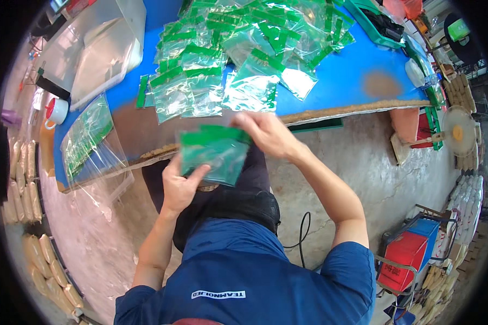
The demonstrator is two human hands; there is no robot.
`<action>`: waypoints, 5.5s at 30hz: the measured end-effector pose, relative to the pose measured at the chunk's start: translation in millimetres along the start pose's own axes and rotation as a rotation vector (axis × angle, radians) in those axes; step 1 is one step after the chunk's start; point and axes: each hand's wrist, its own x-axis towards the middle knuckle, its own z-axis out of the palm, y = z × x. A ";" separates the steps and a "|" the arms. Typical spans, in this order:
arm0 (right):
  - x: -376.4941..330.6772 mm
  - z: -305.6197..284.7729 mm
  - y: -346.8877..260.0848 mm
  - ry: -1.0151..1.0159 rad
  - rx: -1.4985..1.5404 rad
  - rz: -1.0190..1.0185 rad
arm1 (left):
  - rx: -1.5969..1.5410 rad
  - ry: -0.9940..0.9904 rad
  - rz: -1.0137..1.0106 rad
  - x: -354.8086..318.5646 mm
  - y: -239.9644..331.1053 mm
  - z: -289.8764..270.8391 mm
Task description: Sorting, stacking, and bagging green plastic packets on a workbench.
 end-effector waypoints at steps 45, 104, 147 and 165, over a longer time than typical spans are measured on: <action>110.9 59.4 -3.9 0.283 -0.902 -0.515 | -0.824 0.206 -0.337 -25.0 -80.3 -59.1; 82.6 117.4 -23.3 -0.184 -0.174 -0.279 | -1.238 0.269 -0.375 -35.6 -89.5 -39.4; 92.6 54.0 20.0 0.581 -0.470 -0.344 | -0.967 0.145 -0.361 -32.0 -86.3 -48.0; 179.6 82.5 -21.8 0.378 -0.204 -0.488 | -1.046 0.199 -0.341 -42.8 -82.3 -65.8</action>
